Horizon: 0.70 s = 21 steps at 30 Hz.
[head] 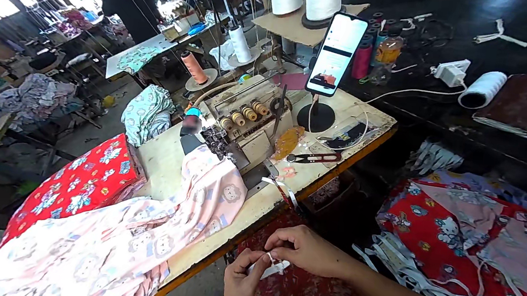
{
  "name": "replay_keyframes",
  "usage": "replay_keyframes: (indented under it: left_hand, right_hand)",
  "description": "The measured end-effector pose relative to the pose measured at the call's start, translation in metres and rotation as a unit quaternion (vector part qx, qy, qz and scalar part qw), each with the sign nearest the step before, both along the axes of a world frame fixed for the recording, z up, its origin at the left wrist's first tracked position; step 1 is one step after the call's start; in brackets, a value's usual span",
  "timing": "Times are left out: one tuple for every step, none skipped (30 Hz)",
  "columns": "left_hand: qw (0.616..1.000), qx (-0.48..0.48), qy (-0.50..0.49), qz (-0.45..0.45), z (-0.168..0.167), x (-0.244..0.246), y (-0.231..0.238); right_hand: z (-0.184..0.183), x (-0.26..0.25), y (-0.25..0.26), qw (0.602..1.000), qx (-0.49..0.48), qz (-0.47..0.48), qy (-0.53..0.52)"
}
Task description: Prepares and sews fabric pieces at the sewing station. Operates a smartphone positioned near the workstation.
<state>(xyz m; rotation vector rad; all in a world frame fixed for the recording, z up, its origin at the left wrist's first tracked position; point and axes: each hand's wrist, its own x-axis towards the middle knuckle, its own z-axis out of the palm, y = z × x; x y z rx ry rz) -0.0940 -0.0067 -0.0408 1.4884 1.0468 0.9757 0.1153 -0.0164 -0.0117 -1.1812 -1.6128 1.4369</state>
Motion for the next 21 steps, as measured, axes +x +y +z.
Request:
replay_keyframes:
  left_hand:
    - [1.000,0.006,-0.001,-0.004,-0.001,-0.001,0.001]
    - [1.000,0.007,-0.002,-0.007,0.000,-0.001,0.001]
    - [1.000,0.001,-0.004,-0.008,0.001,-0.001,0.001]
    - [1.000,-0.007,-0.005,-0.009,0.002,0.000,0.000]
    - [1.000,-0.015,-0.006,-0.009,0.003,0.001,0.000]
    - [1.000,-0.022,-0.004,-0.009,0.004,0.002,-0.001]
    - [1.000,-0.026,-0.001,-0.008,0.005,0.002,-0.002]
    - [1.000,-0.027,0.002,-0.007,0.006,0.002,-0.002]
    - [1.000,-0.024,0.006,-0.004,0.007,0.003,-0.002]
    - [1.000,-0.016,0.009,-0.001,0.008,0.002,-0.002]
    - [1.000,-0.007,0.010,0.002,0.009,0.002,-0.001]
    - [1.000,0.003,0.008,0.005,0.010,0.000,0.001]
    - [1.000,0.013,0.006,0.009,0.012,0.000,0.003]
    - [1.000,0.021,0.004,0.010,0.013,-0.001,0.005]
    - [1.000,0.027,0.003,0.010,0.014,-0.002,0.005]
    - [1.000,0.031,0.005,0.005,0.015,-0.003,0.006]
    - [0.999,0.031,0.007,-0.002,0.015,-0.004,0.006]
    - [0.999,0.029,0.012,-0.009,0.015,-0.005,0.005]
    - [0.999,0.026,0.017,-0.016,0.014,-0.007,0.005]
    - [0.999,0.022,0.023,-0.020,0.013,-0.009,0.005]
    - [0.999,0.016,0.029,-0.022,0.012,-0.010,0.005]
  right_hand:
    - [0.000,-0.001,0.000,1.000,0.002,0.006,-0.006]
    - [-0.001,-0.001,0.000,1.000,0.004,0.011,-0.011]
    - [-0.001,-0.001,0.000,1.000,0.005,0.016,-0.015]
    - [-0.001,-0.002,-0.001,1.000,0.006,0.019,-0.018]
    - [-0.001,-0.002,-0.001,1.000,0.009,0.019,-0.020]
    - [-0.001,-0.002,-0.001,1.000,0.011,0.017,-0.022]
    - [-0.001,-0.001,-0.002,1.000,0.014,0.014,-0.021]
    - [-0.001,0.000,-0.002,1.000,0.017,0.010,-0.015]
    - [-0.001,0.000,-0.003,1.000,0.018,0.006,-0.004]
    - [-0.001,0.001,-0.003,1.000,0.017,0.001,0.010]
    - [-0.001,0.001,-0.004,1.000,0.013,-0.004,0.028]
    - [0.000,0.001,-0.004,0.999,0.008,-0.011,0.044]
    - [0.000,0.001,-0.004,0.998,0.003,-0.019,0.058]
    - [0.001,0.001,-0.004,0.997,0.002,-0.026,0.070]
    - [0.001,0.001,-0.004,0.996,0.002,-0.032,0.078]
    - [0.001,0.000,-0.004,0.996,0.003,-0.036,0.084]
    - [0.001,0.000,-0.004,0.996,0.003,-0.038,0.087]
    - [0.001,0.000,-0.004,0.995,0.001,-0.039,0.087]
    - [0.001,-0.001,-0.005,0.995,0.001,-0.041,0.087]
    - [0.000,-0.001,-0.005,0.995,0.000,-0.041,0.087]
    - [-0.001,-0.001,-0.006,0.996,-0.002,-0.040,0.086]
